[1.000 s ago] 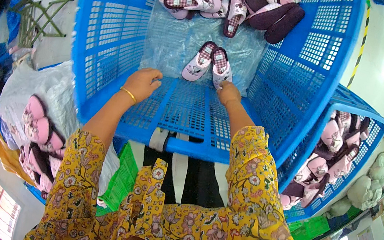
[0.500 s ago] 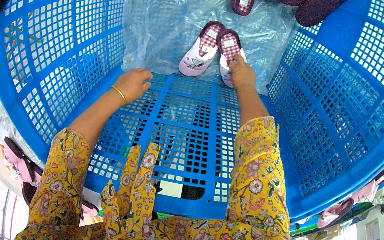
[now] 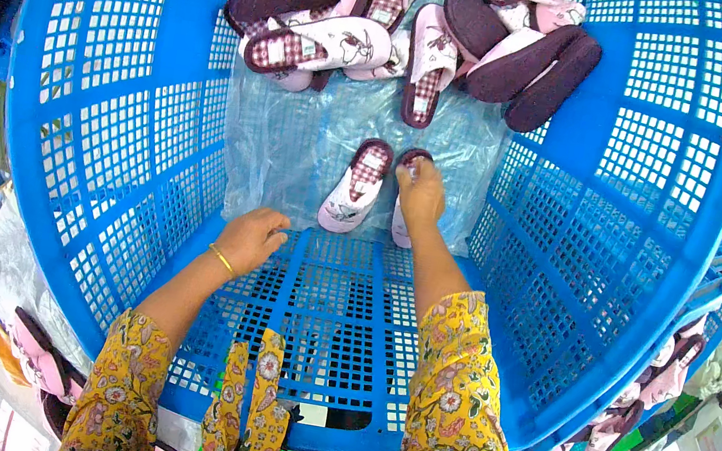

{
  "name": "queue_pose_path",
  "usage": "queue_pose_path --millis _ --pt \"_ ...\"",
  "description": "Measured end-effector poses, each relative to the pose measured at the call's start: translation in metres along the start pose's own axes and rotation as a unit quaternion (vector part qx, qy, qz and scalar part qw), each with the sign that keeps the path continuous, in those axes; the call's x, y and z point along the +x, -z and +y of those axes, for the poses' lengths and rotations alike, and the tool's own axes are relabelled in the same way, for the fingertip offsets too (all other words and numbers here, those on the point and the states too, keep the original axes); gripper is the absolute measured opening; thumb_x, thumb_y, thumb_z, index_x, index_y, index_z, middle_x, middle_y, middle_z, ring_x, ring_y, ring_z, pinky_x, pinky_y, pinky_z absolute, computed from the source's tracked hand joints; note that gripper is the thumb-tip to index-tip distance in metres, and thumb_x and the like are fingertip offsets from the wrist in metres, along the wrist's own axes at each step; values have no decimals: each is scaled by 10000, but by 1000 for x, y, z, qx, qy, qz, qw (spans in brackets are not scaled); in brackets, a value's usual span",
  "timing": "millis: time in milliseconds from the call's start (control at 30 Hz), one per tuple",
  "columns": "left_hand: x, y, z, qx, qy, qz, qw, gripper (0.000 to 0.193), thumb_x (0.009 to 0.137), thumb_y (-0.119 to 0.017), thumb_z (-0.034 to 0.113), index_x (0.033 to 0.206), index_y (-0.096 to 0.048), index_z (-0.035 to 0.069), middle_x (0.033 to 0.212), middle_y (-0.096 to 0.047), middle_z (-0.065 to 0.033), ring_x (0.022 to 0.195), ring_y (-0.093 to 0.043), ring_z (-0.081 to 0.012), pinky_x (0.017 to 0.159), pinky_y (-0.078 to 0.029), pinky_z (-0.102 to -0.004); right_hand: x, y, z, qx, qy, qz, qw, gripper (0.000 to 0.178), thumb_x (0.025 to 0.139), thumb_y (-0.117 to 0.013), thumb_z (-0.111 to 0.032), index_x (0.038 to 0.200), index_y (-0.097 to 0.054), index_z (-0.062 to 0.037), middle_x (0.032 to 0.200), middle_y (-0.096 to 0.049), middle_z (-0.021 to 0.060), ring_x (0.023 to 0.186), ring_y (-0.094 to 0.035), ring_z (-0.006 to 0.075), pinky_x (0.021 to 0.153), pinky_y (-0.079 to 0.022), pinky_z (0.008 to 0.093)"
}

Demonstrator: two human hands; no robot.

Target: The person picks up pairs of pink slippers with cartoon designs from a green crate and places them into a blue crate. The person repeatedly transfers slippers between crates, occasionally inspecting the soles and arranging them inside the blue crate.

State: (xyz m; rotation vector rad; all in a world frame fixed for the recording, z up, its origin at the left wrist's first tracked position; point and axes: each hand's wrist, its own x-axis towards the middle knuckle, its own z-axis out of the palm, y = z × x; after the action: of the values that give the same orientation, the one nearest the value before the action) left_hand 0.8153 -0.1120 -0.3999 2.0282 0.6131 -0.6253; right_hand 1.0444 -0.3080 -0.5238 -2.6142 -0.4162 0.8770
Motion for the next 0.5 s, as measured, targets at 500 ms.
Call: queue_pose_path --millis 500 --pt "0 -24 -45 46 16 -25 998 218 807 -607 168 1003 -625 73 986 -621 -150 939 -589 -344 815 -482 -435 144 12 -103 612 -177 122 761 307 843 -652 -174 1097 -595 -11 986 -631 82 839 -591 193 731 -470 348"
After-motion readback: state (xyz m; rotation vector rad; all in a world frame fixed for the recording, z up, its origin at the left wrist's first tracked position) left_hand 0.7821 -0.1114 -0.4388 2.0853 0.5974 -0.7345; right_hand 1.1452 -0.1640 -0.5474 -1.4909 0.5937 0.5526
